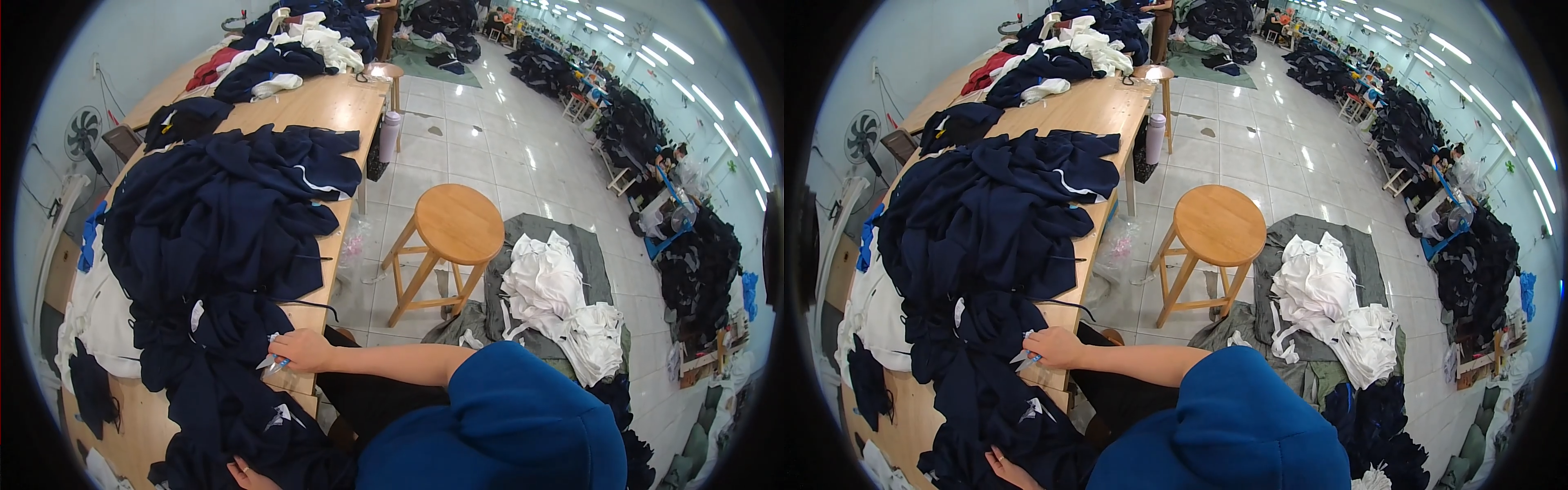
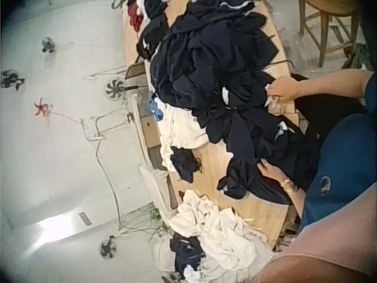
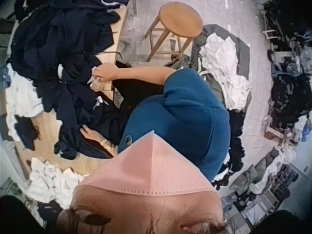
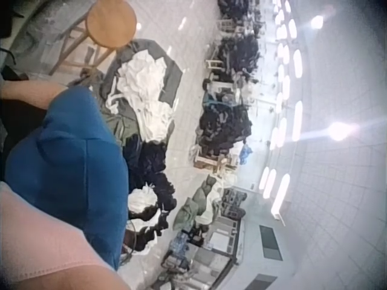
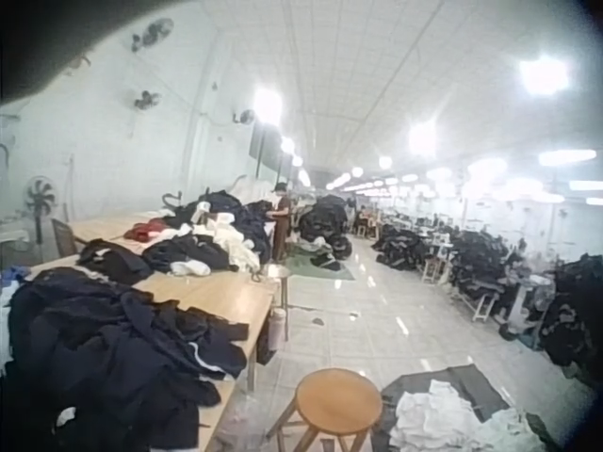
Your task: Trimming excess threads from navy blue athletic garments using thread snips and sorting them on a table.
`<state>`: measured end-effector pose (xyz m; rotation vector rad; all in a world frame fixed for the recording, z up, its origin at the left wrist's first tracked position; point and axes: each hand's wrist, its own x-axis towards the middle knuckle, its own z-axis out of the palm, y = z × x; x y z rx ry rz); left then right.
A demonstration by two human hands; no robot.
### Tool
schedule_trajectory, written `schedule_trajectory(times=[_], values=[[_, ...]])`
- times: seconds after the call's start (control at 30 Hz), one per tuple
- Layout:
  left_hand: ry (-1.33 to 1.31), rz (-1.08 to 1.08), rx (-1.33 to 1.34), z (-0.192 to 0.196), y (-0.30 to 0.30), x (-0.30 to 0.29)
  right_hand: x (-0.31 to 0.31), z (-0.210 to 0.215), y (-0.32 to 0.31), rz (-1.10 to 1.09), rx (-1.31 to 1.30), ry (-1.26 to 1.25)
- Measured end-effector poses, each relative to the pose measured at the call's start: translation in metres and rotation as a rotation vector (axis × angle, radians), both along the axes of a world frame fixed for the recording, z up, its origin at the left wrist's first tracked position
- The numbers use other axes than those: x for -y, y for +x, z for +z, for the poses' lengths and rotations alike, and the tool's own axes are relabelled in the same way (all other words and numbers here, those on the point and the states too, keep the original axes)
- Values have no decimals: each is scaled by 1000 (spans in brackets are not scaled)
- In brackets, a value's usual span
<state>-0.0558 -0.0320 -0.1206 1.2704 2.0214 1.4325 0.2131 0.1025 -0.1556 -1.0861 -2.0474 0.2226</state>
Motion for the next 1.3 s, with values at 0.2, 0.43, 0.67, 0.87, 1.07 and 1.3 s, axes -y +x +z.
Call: schedule_trajectory(times=[0.2, 0.43, 0.67, 0.87, 1.07, 1.3], values=[[-25, -19, 24, -4, -5, 0, -1, -2, 0, -1, 6, 10], [11, -27, -7, -6, -5, -1, 0, 0, -1, -8, 13, 3], [48, -38, -26, -10, -7, -1, 0, 1, -1, -4, 9, -27], [-4, -33, 42, -3, -4, -1, 1, 1, -1, -8, 7, -45], [12, -24, 54, -4, -4, -1, 1, 0, -1, -7, 12, -41], [-44, -9, 11, -1, -6, 1, 0, 1, -4, -9, 3, -38]])
